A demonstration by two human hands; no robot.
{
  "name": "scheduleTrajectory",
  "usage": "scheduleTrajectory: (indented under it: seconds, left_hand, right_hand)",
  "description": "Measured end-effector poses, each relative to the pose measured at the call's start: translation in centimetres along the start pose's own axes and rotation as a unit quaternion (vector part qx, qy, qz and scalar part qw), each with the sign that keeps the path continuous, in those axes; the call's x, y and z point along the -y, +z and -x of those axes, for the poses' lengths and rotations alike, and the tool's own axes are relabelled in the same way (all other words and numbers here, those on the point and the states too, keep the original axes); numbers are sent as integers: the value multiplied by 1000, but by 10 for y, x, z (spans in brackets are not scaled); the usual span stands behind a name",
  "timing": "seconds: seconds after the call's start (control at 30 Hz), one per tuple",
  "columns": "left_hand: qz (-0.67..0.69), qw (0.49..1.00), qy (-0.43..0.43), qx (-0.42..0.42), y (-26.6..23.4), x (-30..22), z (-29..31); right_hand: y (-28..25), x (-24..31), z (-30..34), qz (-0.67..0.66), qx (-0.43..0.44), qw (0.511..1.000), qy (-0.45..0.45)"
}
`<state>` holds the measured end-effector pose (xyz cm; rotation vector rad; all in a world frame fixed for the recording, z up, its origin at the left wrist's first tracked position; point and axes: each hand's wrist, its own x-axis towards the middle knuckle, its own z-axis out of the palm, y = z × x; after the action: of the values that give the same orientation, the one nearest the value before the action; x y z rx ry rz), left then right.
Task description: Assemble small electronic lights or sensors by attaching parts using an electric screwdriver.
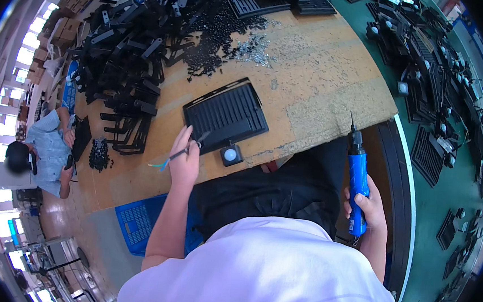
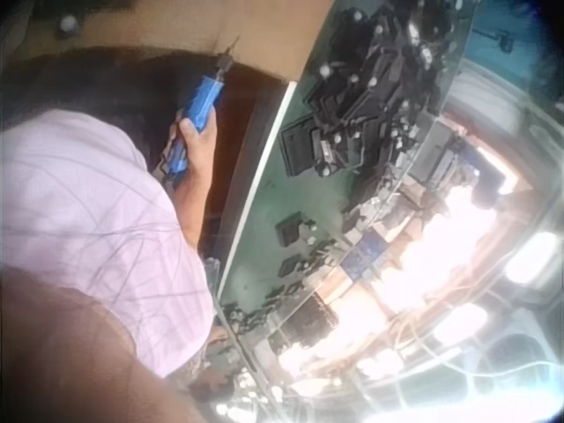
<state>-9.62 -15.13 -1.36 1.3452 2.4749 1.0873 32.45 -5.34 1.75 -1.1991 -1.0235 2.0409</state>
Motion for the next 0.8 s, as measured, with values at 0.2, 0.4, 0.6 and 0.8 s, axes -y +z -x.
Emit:
scheduleTrajectory:
  seconds: [0.2, 0.4, 0.6, 0.8]
  left_hand:
    - [172, 953, -38, 245, 1, 6, -79]
    - [102, 902, 200, 367, 49, -24, -151]
    - [-153, 904, 223, 332, 13, -43, -217]
    - [-186, 848, 435, 238, 57, -25, -219]
  right_hand:
    - [14, 5, -15, 1, 17, 1000, 3]
    - [25, 4, -21, 6, 19, 1000, 0]
    - [18, 6, -12, 1, 11, 1000, 4]
    - [18, 9, -17, -15, -14, 1000, 18]
